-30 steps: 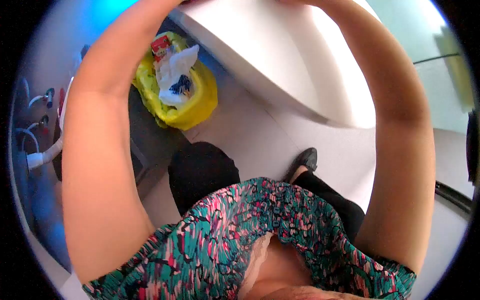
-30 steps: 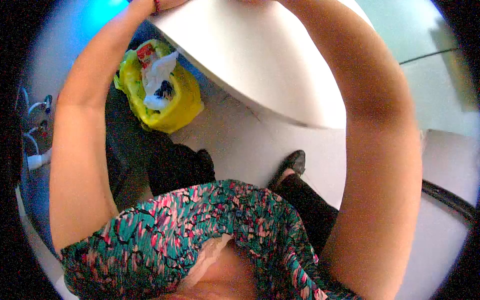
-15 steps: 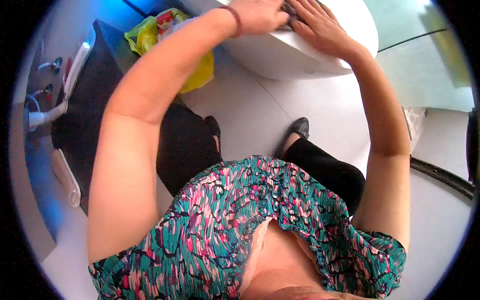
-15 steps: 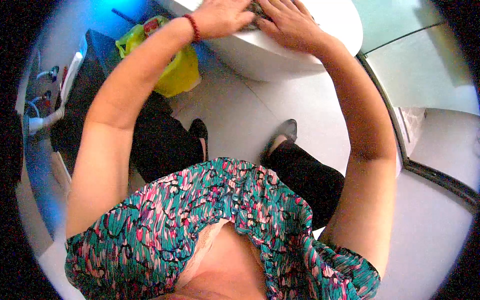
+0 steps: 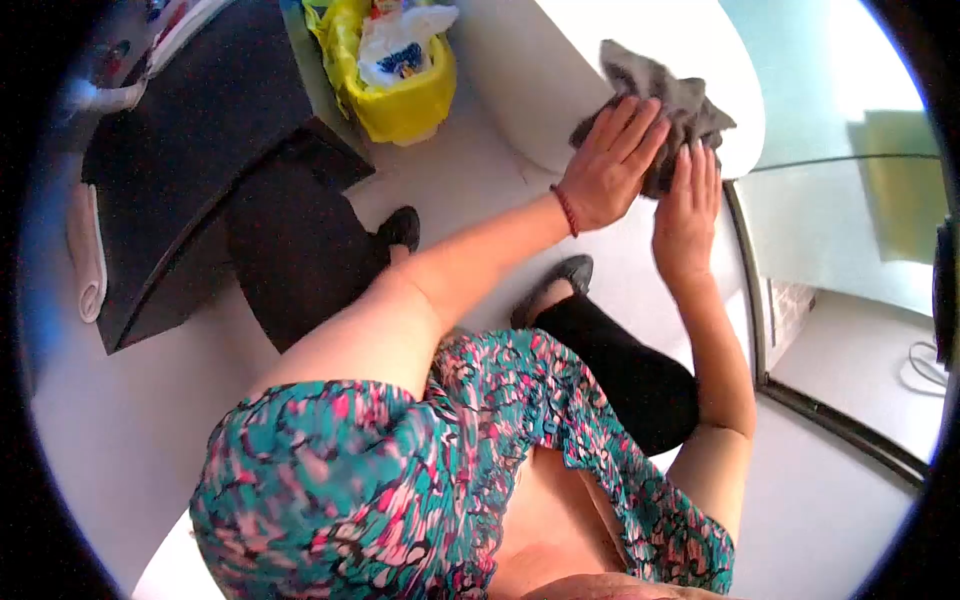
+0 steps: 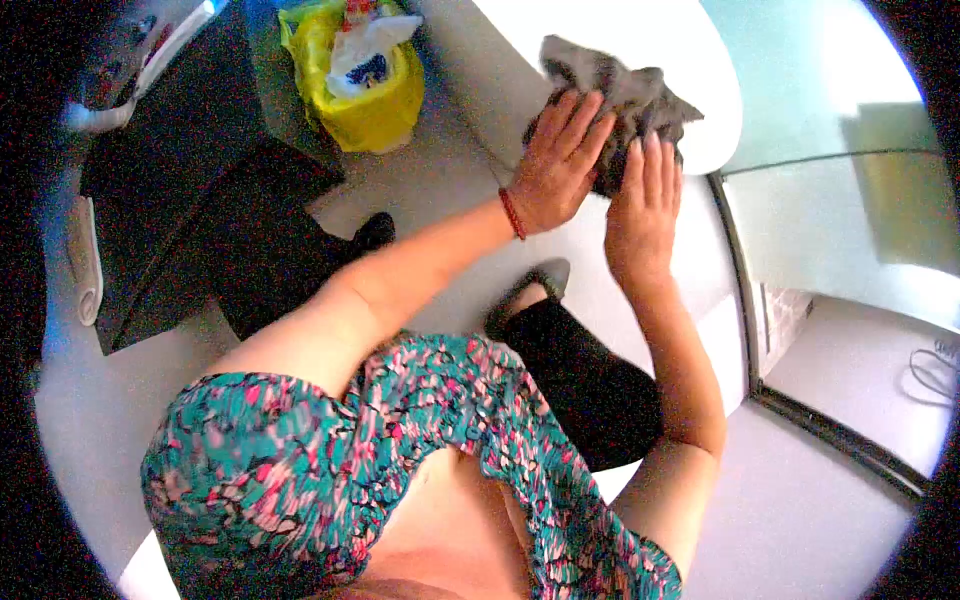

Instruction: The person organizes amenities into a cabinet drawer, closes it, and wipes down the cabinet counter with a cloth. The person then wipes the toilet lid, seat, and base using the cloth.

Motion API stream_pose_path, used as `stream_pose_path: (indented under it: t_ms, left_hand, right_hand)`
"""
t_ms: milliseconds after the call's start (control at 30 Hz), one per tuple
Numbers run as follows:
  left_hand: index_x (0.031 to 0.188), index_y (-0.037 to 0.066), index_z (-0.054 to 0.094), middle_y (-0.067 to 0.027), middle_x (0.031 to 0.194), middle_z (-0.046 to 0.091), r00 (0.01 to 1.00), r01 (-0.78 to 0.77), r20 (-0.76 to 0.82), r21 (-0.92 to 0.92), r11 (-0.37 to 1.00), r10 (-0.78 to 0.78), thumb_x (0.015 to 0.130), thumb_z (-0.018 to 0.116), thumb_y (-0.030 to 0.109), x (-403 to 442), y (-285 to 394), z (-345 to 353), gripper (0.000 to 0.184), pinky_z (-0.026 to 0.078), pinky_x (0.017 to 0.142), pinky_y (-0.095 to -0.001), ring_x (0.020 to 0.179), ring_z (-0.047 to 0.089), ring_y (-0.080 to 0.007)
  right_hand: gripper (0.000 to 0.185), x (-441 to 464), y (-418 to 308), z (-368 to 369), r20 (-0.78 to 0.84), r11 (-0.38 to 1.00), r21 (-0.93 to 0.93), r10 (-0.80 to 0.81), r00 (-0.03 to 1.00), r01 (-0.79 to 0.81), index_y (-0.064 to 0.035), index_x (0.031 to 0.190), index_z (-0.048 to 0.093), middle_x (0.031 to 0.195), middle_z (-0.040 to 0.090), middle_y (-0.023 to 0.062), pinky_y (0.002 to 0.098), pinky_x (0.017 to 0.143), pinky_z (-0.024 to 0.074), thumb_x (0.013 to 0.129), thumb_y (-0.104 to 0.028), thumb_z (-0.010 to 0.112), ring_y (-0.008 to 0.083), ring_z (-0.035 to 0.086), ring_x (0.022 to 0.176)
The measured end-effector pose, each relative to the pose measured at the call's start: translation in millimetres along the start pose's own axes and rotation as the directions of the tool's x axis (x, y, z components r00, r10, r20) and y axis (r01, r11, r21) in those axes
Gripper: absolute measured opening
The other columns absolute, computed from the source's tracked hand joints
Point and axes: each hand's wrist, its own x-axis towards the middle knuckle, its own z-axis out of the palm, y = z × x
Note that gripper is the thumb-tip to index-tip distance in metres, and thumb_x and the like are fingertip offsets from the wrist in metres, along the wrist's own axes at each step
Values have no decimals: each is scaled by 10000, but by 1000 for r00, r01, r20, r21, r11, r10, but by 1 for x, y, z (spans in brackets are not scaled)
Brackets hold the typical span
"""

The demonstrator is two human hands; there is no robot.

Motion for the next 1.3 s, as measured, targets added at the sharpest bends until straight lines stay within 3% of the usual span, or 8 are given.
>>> stream_pose_path:
  t_ms: [267, 633, 800, 900, 967, 1100, 1200, 1300]
  left_hand:
    - [1434, 47, 43, -301, 1448, 18, 924, 172, -333, -84, 982, -190, 901, 439, 162, -9, -21, 27, 674, 128, 1053, -589, 1301, 94, -533]
    - [1402, 14, 175, -298, 1441, 104, 839, 210, -526, 81, 974, -137, 905, 414, 312, 9, -97, 15, 627, 85, 1078, -567, 1327, 104, -487]
    - [1382, 76, 272, -252, 1436, 176, 703, 433, -575, -122, 893, -419, 913, 394, 364, -17, -106, 36, 564, 139, 1070, -540, 1303, 170, -476]
    - [1307, 45, 392, -233, 1393, 256, 812, 582, -306, 380, 718, -496, 894, 428, 349, -25, -92, 21, 515, 155, 1081, -497, 1297, 229, -400]
    - [1234, 51, 478, -201, 1315, 371, 371, 537, 610, 474, 697, -700, 875, 447, 353, -9, -85, -5, 470, 211, 1063, -471, 1243, 337, -317]
    - [1231, 84, 482, -154, 1248, 460, 673, 524, 82, 649, 552, -735, 900, 413, 353, -127, -90, 113, 432, 271, 1026, -446, 1186, 414, -262]
    - [1212, 91, 491, -134, 1209, 495, 569, 812, 98, -223, 539, -817, 924, 372, 316, -154, -61, 125, 385, 305, 996, -422, 1139, 446, -259]
    - [1200, 95, 497, -119, 1183, 517, 526, 575, 171, -793, 201, -833, 941, 343, 291, -154, -58, 120, 359, 328, 977, -405, 1107, 467, -256]
  right_hand:
    - [498, 17, -3, 44, 31, 883, -379, -286, 958, 277, -9, 1326, 394, 1437, 276, 169, 479, 1097, 62, 859, -176, 437, 328, 163, 1365]
    - [576, 75, -79, 22, 158, 823, -498, -223, 962, 273, -5, 1352, 353, 1404, 342, 157, 448, 1099, 71, 806, -171, 428, 294, 228, 1349]
    - [579, 68, -90, 32, 241, 760, -505, -329, 913, 408, -13, 1358, 327, 1410, 326, 160, 437, 1116, 105, 821, -215, 405, 287, 262, 1332]
    - [560, 57, -87, 50, 286, 794, -395, -373, 883, 463, -18, 1362, 324, 1399, 340, 164, 442, 1123, 112, 827, -155, 412, 293, 274, 1321]
    - [598, 43, -81, 74, 206, 886, -101, -427, 880, 453, 34, 1335, 344, 1372, 360, 194, 424, 1123, 118, 781, -171, 436, 291, 294, 1311]
    - [572, 9, -82, 106, 322, 870, -154, -404, 856, 468, 31, 1337, 340, 1366, 374, 185, 406, 1127, 118, 805, -163, 419, 276, 309, 1304]
    - [479, -17, -72, 118, 470, 955, 31, -274, 839, 294, -6, 1318, 379, 1357, 392, 169, 370, 1095, 236, 841, -38, 413, 300, 338, 1276]
    - [456, -23, -69, 118, 418, 951, 106, -308, 855, 291, -2, 1292, 416, 1317, 443, 175, 376, 1086, 250, 840, -54, 425, 309, 373, 1255]
